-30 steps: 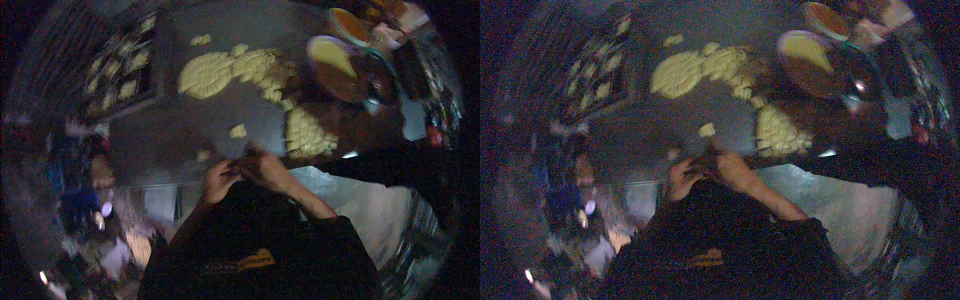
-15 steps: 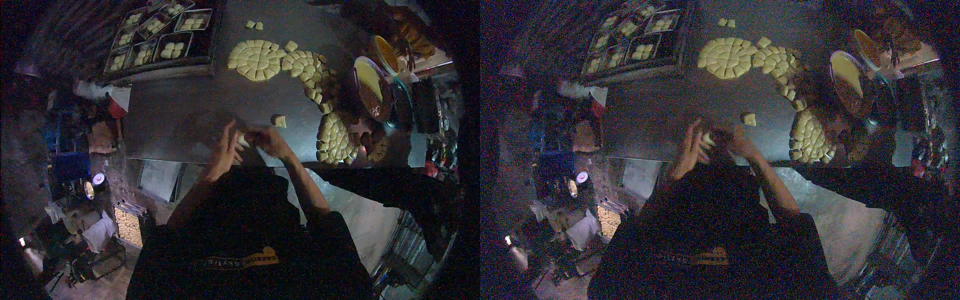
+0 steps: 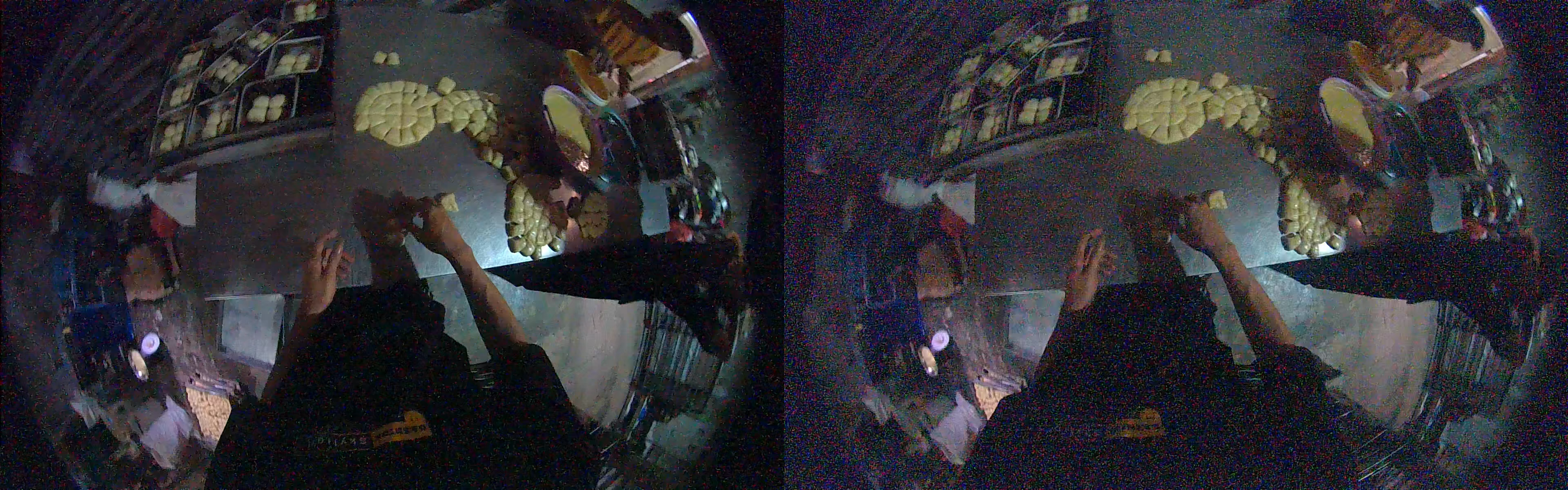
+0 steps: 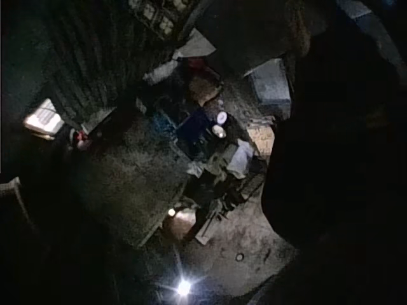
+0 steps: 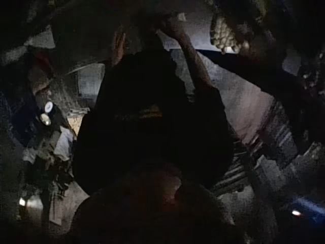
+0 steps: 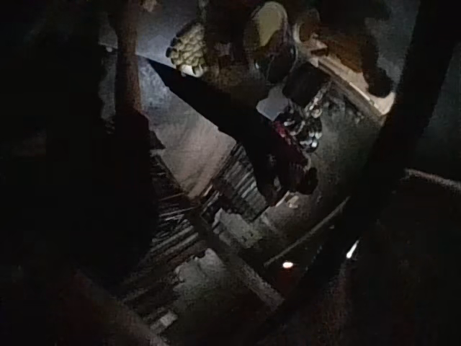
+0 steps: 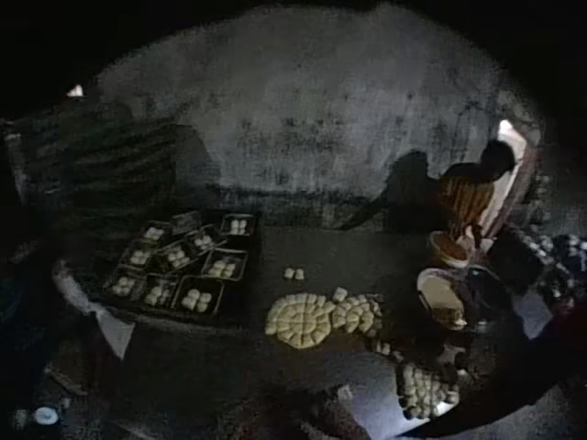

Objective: The person takes small pieces of dough from a table, shapes them by hand, and places the shaped dough into metal baking trays.

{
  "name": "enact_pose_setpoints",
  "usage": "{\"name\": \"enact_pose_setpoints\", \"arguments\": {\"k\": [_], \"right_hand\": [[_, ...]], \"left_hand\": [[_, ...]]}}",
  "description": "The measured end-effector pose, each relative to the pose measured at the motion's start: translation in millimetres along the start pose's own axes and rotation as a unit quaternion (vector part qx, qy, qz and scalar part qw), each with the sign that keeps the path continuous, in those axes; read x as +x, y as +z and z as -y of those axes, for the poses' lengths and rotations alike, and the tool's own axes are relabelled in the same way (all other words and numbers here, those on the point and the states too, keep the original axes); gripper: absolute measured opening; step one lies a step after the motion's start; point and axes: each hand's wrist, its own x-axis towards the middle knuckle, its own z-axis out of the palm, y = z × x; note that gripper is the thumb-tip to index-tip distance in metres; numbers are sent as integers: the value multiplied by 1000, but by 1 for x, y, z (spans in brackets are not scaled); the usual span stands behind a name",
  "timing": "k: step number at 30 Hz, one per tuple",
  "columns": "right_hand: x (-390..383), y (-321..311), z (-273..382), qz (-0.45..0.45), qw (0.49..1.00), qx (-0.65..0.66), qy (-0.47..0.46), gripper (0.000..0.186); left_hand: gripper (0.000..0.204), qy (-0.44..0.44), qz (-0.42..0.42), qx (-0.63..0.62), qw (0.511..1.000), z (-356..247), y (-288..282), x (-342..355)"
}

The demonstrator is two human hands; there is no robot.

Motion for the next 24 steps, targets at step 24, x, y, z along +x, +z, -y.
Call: {"name": "enact_pose_setpoints", "arguments": {"k": [24], "right_hand": [[-92,-103,70,-333,937,83,61,42]], "left_hand": [[34,168,138,-13,976,-85,181,22]]}}
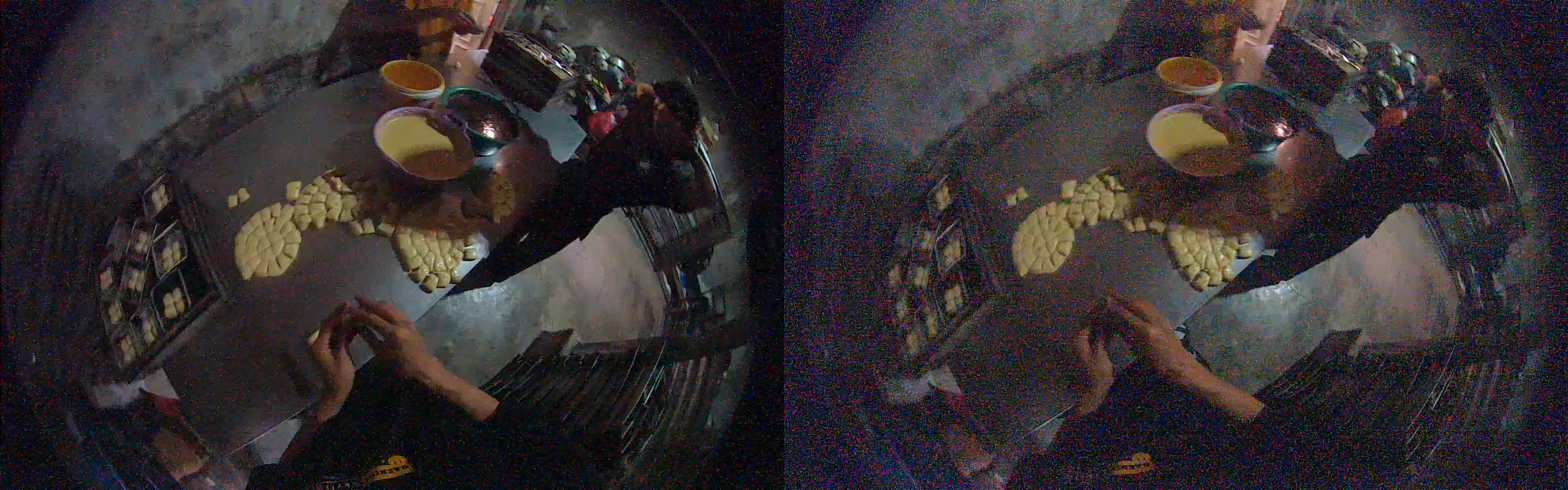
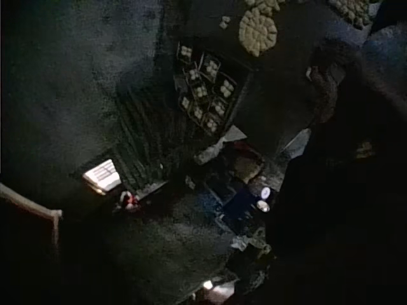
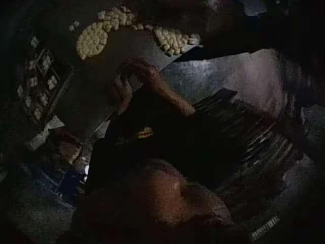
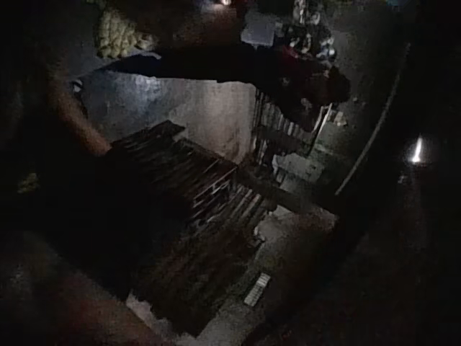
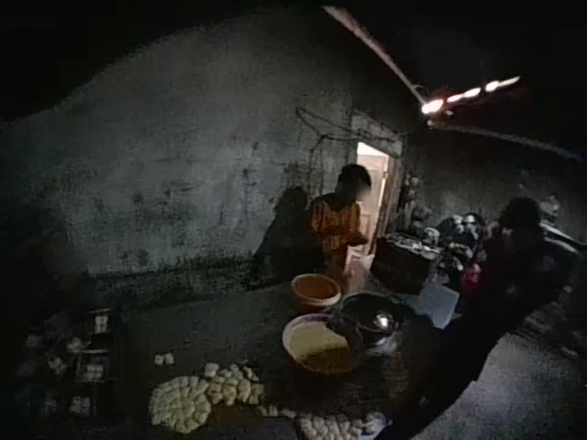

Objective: The person takes small pieces of dough from a table, shapes them by hand, and places the shaped dough into metal baking trays.

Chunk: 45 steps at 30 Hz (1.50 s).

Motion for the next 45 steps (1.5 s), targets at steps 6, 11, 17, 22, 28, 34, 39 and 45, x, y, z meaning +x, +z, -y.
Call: {"name": "enact_pose_setpoints", "arguments": {"k": [6,11,17,22,28,34,39,45], "right_hand": [[9,-85,-40,-5,979,117,169,34],[14,-125,-67,185,812,463,304,12],[46,-178,-84,252,783,516,239,16],[76,-205,-132,318,775,490,241,20],[236,-288,-298,15,990,129,55,39],[340,-344,-490,100,891,-442,-22,43],[353,-339,-553,197,875,-442,31,46],[354,-352,-532,200,832,-499,-135,41]], "left_hand": [[31,222,90,90,967,-33,73,30],[39,469,326,337,749,-60,109,66],[58,406,343,233,815,-67,166,87],[72,245,239,45,939,-48,210,97],[89,58,60,-89,993,-19,197,118],[113,-46,-8,-21,999,-9,141,88],[91,-83,-97,-133,983,17,116,71],[79,-38,-69,1,997,30,98,68]]}}
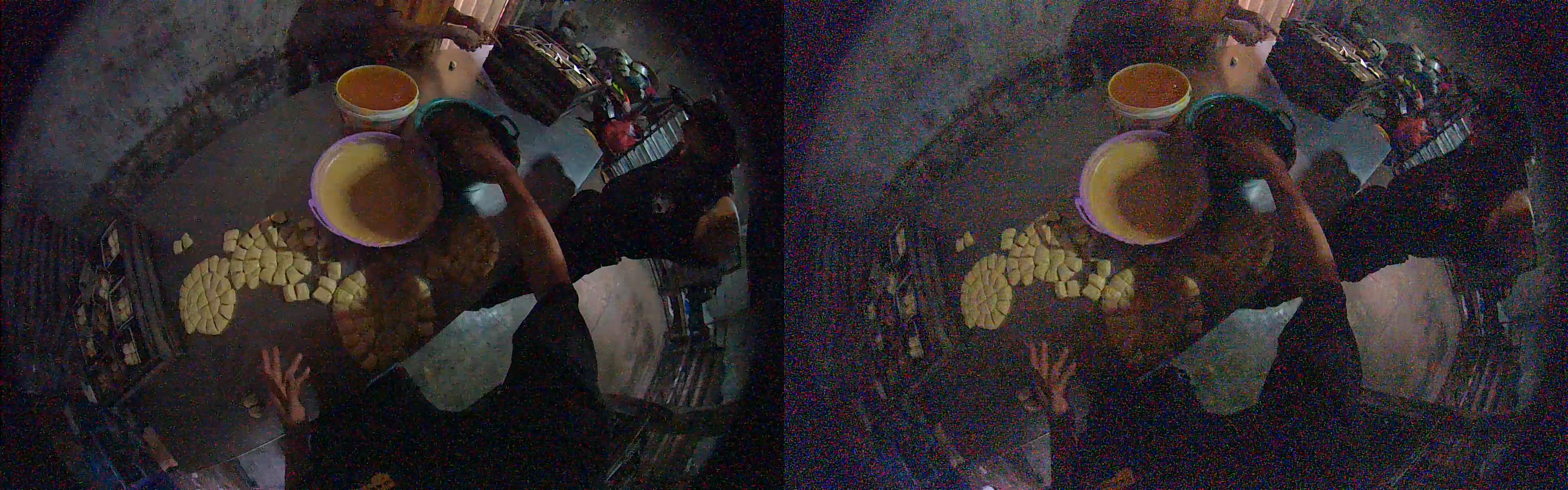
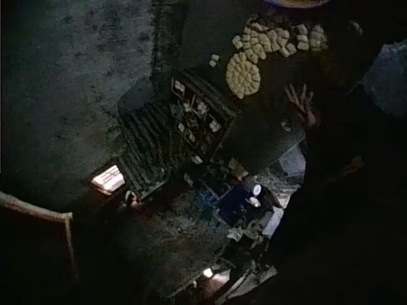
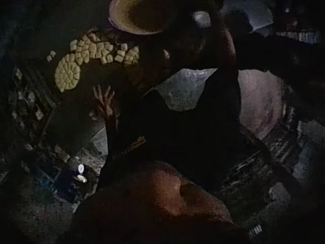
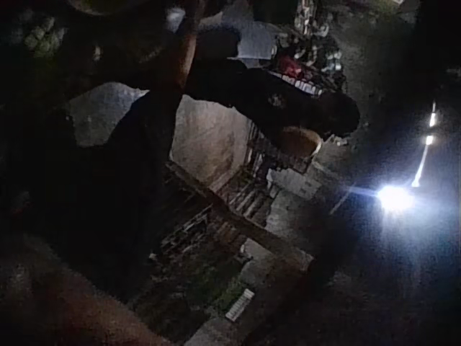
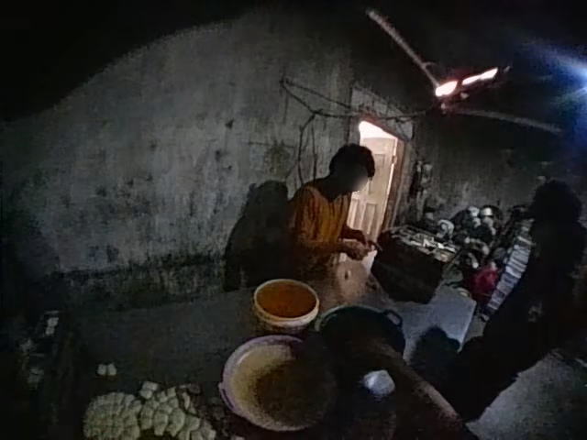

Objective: The person takes small pieces of dough from a table, shapes them by hand, and places the shaped dough into metal baking trays.

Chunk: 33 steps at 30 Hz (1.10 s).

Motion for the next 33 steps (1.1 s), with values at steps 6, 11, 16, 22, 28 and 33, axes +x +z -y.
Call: {"name": "enact_pose_setpoints", "arguments": {"k": [6,11,16,22,28,33], "right_hand": [[11,-30,39,-115,989,61,69,38],[14,-75,67,-58,985,98,131,40],[5,-163,176,-6,950,279,142,43],[-53,-269,422,196,724,657,75,46],[-67,-317,561,175,694,695,60,39],[-70,-332,632,-98,906,402,-93,48]], "left_hand": [[76,12,-5,-59,998,-31,5,7],[66,34,60,-40,997,-65,9,1],[45,-77,108,-52,990,-102,6,-13],[29,-69,105,-158,979,-117,-19,-30],[26,-54,18,-166,984,-113,-82,-50],[23,8,-5,10,1000,-131,-124,-75]]}}
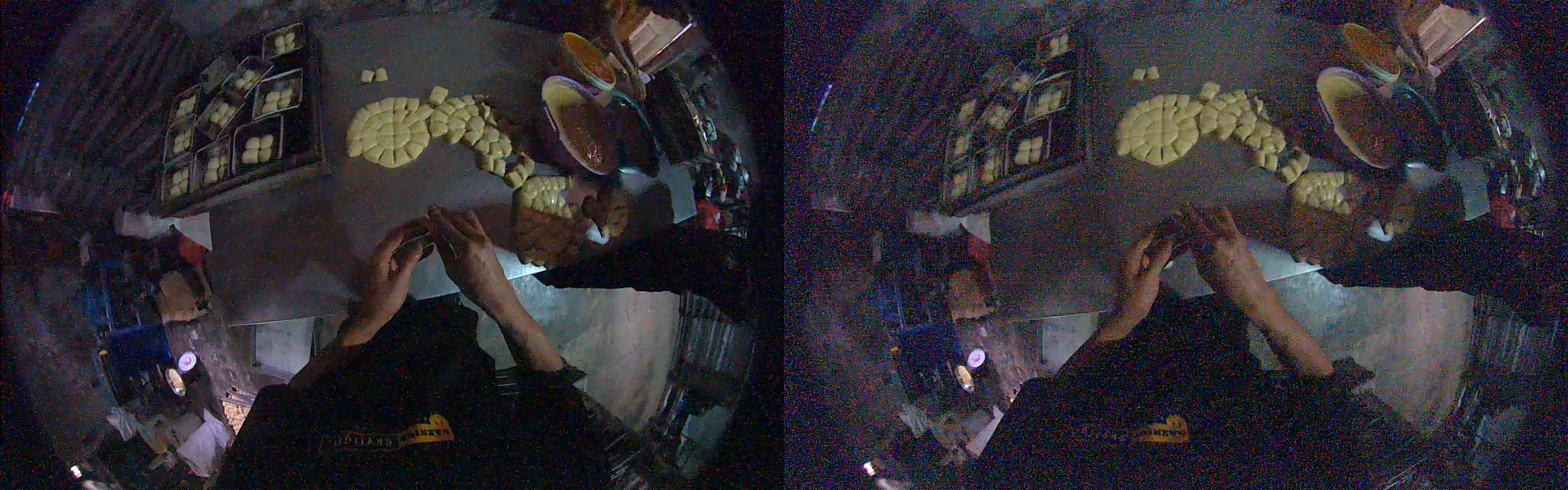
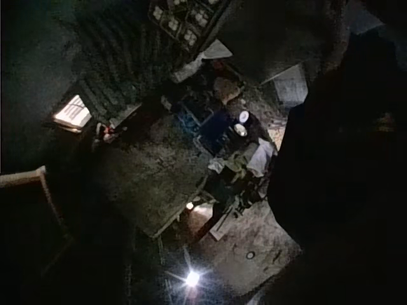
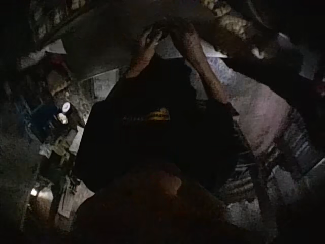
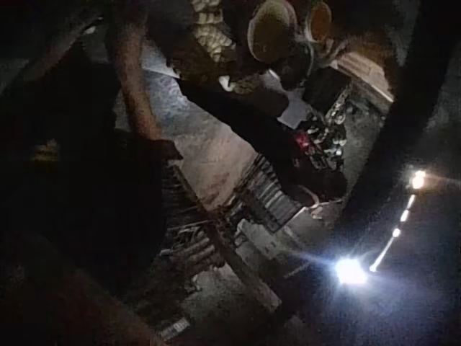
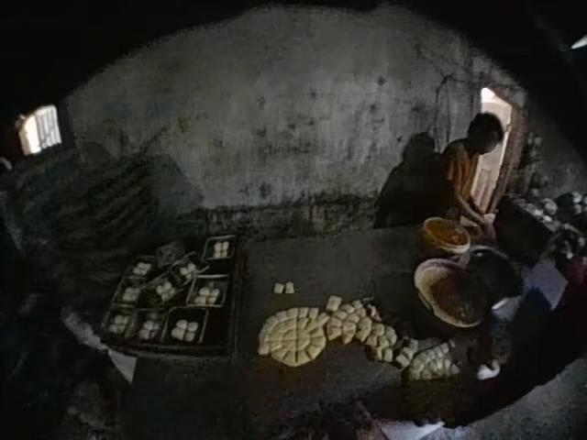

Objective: The person takes small pieces of dough from a table, shapes them by hand, and places the shaped dough into metal baking trays.

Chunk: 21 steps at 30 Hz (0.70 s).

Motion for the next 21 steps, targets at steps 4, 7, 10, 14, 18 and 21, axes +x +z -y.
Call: {"name": "enact_pose_setpoints", "arguments": {"k": [4,7,10,14,18,21], "right_hand": [[-3,14,25,122,971,146,144,51],[-8,15,47,94,962,224,128,49],[-15,19,65,75,955,257,128,42],[-21,26,69,58,946,254,192,35],[-21,30,60,62,926,266,261,28],[-20,24,56,35,957,191,215,26]], "left_hand": [[29,21,9,88,996,12,-34,-5],[32,-98,51,-226,968,21,-63,-4],[31,-218,89,-388,891,20,-80,-3],[28,-233,118,-296,919,3,-87,0],[23,88,213,45,972,-12,-92,0],[19,113,197,125,966,-16,-86,0]]}}
